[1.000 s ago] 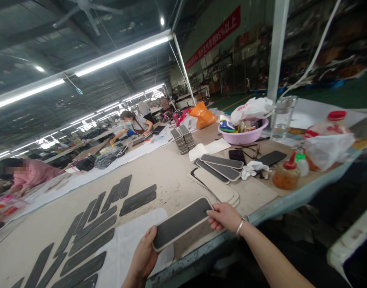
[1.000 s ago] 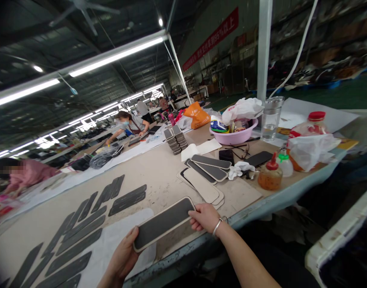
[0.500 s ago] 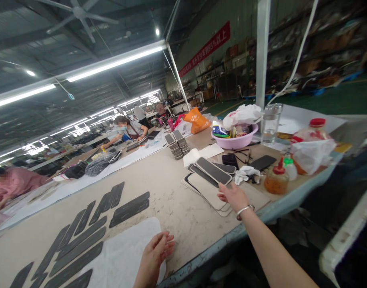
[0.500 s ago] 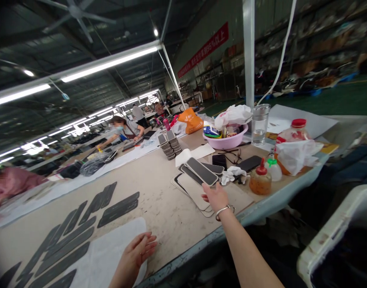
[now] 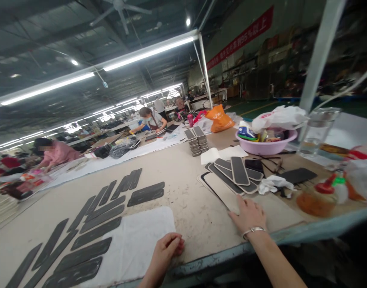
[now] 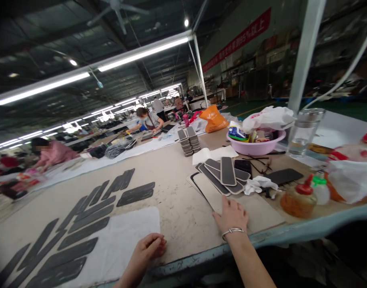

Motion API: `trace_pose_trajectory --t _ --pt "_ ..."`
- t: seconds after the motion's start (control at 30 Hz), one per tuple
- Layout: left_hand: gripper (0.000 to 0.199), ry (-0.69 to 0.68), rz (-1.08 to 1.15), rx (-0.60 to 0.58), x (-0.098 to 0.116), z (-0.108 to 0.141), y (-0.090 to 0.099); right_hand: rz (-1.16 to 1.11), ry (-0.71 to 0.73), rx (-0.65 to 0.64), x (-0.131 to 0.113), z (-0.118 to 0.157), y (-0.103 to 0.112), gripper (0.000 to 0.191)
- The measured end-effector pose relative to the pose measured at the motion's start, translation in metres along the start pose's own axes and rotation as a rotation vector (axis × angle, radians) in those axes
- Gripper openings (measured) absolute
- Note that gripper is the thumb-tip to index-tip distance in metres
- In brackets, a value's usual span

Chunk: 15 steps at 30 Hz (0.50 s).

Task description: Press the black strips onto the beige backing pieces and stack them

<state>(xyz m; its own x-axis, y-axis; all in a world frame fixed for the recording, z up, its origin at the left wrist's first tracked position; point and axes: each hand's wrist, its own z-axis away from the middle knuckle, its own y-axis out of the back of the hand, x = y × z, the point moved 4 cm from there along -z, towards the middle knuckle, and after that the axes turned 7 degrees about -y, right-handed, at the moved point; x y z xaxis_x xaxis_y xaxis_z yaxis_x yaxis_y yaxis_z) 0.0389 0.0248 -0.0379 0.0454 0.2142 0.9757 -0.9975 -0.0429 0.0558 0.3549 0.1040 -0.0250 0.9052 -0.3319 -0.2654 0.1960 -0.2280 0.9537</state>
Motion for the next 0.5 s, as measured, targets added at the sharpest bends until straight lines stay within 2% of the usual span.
trace_pose_trajectory --t 0.13,0.23,0.4,0.5 --pt "0.034 -0.058 -0.057 0.044 0.014 0.003 0.014 0.012 0.081 0.056 0.005 -0.003 -0.013 0.057" --pt "0.034 -0.108 -0.225 0.120 0.026 -0.007 0.035 -0.104 0.253 0.066 -0.003 0.000 -0.022 0.059" --pt "0.031 -0.142 -0.464 0.273 0.039 -0.046 0.084 -0.366 0.526 0.009 -0.028 0.033 -0.031 0.046" --pt "0.024 -0.160 -0.661 0.317 0.049 -0.075 0.107 -0.460 0.655 -0.025 -0.043 0.055 -0.040 0.039"
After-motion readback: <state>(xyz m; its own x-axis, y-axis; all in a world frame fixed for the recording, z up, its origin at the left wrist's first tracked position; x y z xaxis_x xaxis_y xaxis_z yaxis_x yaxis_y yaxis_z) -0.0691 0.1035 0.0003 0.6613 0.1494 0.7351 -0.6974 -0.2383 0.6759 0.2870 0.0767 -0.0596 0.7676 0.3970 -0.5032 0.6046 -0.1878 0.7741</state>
